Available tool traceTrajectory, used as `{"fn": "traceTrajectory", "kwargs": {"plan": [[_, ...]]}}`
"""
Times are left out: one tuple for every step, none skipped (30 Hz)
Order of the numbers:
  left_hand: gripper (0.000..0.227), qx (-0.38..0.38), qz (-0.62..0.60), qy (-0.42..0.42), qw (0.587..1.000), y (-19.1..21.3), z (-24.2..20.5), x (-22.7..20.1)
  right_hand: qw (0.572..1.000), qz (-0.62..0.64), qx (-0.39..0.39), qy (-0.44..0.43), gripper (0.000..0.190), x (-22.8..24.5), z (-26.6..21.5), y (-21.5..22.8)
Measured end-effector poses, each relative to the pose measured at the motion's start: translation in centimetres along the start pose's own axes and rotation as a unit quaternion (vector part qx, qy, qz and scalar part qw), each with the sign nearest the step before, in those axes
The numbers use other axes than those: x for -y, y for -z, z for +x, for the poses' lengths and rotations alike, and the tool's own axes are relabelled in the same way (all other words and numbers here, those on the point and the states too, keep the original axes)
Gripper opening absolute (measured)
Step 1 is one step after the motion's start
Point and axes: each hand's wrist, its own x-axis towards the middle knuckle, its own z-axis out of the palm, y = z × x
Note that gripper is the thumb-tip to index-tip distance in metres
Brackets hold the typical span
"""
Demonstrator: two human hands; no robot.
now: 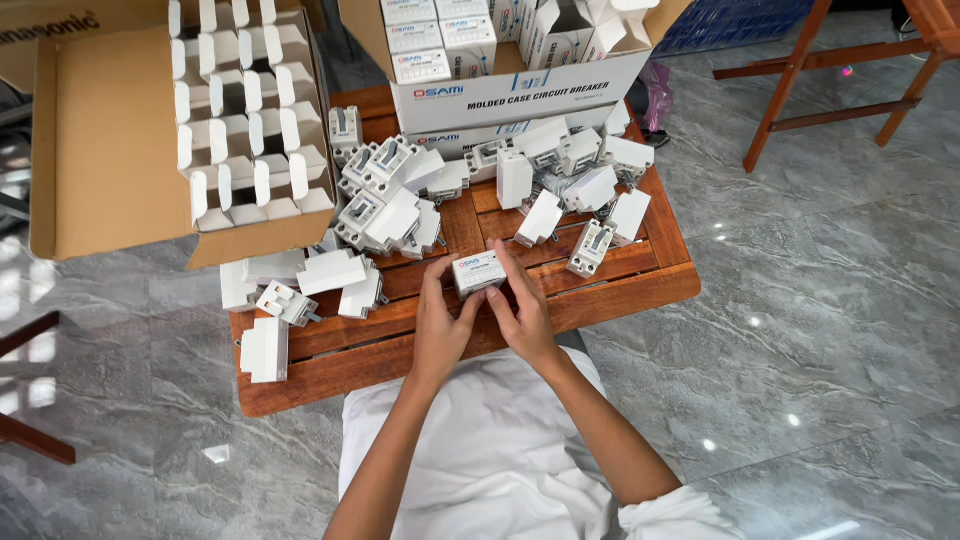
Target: The person sits on the floor and repeatedly picks up white molded case circuit breakers from a wooden table, inspects them by turning them over, and places them into small cardboard boxes. The person handles the breakers one at a time, rotating them to view different sides before packing.
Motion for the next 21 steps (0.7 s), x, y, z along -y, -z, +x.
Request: {"fn": "traceTrajectory", "kwargs": {"plan": [[0.069,0.001,0.002,-0.004,1.0,0.5,0.5,-1.2,1.0,0.001,-0.003,0.003,0.065,-0.1,0.1,0.1],[0.071,0.012,0.058,-0.033,0.998,0.9,0.8,-2.3,1.0,0.0,0.0,-0.01,0.066,-0.1,0.1,0.2],[0.072,0.024,0.114,-0.063,0.991,1.4,1.1,-3.5,1.0,-0.002,0.003,-0.022,0.066,-0.1,0.1,0.3],[0.072,0.025,0.118,-0.066,0.991,1.6,1.4,-3.5,1.0,0.001,0.0,-0.02,0.066,-0.3,0.0,0.3],[0.069,0.038,0.184,-0.077,0.979,1.8,1.6,-3.5,0.999,0.0,0.003,-0.035,0.066,-0.4,0.0,0.3],[0.066,0.052,0.25,-0.089,0.963,2.0,1.9,-3.5,0.999,-0.001,0.005,-0.051,0.066,-0.5,0.0,0.3],[0.066,0.053,0.253,-0.092,0.962,2.0,2.3,-3.3,0.999,0.002,0.001,-0.049,0.066,-0.6,0.1,0.3],[0.062,0.065,0.277,-0.08,0.955,2.0,2.7,-3.2,0.998,-0.001,0.001,-0.057,0.064,-0.7,0.1,0.4],[0.059,0.077,0.3,-0.068,0.948,1.9,3.1,-3.0,0.998,-0.004,0.0,-0.065,0.063,-0.8,0.1,0.4],[0.059,0.078,0.302,-0.073,0.947,2.2,3.9,-3.4,0.998,-0.003,-0.004,-0.063,0.063,-0.7,0.1,0.4],[0.056,0.089,0.274,-0.053,0.956,2.5,4.8,-3.8,0.998,0.013,-0.022,-0.061,0.061,-0.7,0.1,0.3],[0.053,0.1,0.246,-0.034,0.964,2.8,5.8,-4.2,0.997,0.029,-0.04,-0.059,0.059,-0.6,0.2,0.3],[0.053,0.102,0.248,-0.038,0.963,3.4,7.6,-6.8,0.997,0.03,-0.045,-0.056,0.059,-1.0,0.2,0.2],[0.056,0.089,0.172,-0.022,0.981,4.1,9.1,-9.4,0.995,0.049,-0.059,-0.057,0.057,-1.4,0.1,0.2],[0.059,0.075,0.095,-0.004,0.993,4.8,10.6,-12.0,0.993,0.068,-0.074,-0.058,0.055,-1.7,-0.1,0.1],[0.059,0.075,0.096,-0.006,0.993,4.7,12.8,-13.6,0.993,0.068,-0.075,-0.057,0.055,-1.6,0.0,0.1],[0.059,0.042,0.044,-0.048,0.997,4.7,15.0,-15.3,0.993,0.071,-0.078,-0.061,0.055,-1.6,0.0,0.0],[0.06,0.007,-0.009,-0.09,0.996,4.6,17.1,-17.0,0.992,0.072,-0.079,-0.065,0.054,-1.5,0.0,0.1],[0.06,0.007,-0.009,-0.092,0.996,4.9,19.4,-17.4,0.992,0.072,-0.08,-0.063,0.054,-1.3,0.0,0.0],[0.056,0.014,0.021,-0.122,0.992,5.0,21.8,-17.9,0.991,0.071,-0.088,-0.069,0.051,-1.1,0.0,0.0],[0.053,0.021,0.051,-0.152,0.987,5.2,24.1,-18.4,0.99,0.07,-0.097,-0.075,0.047,-1.0,0.1,0.0]]}}
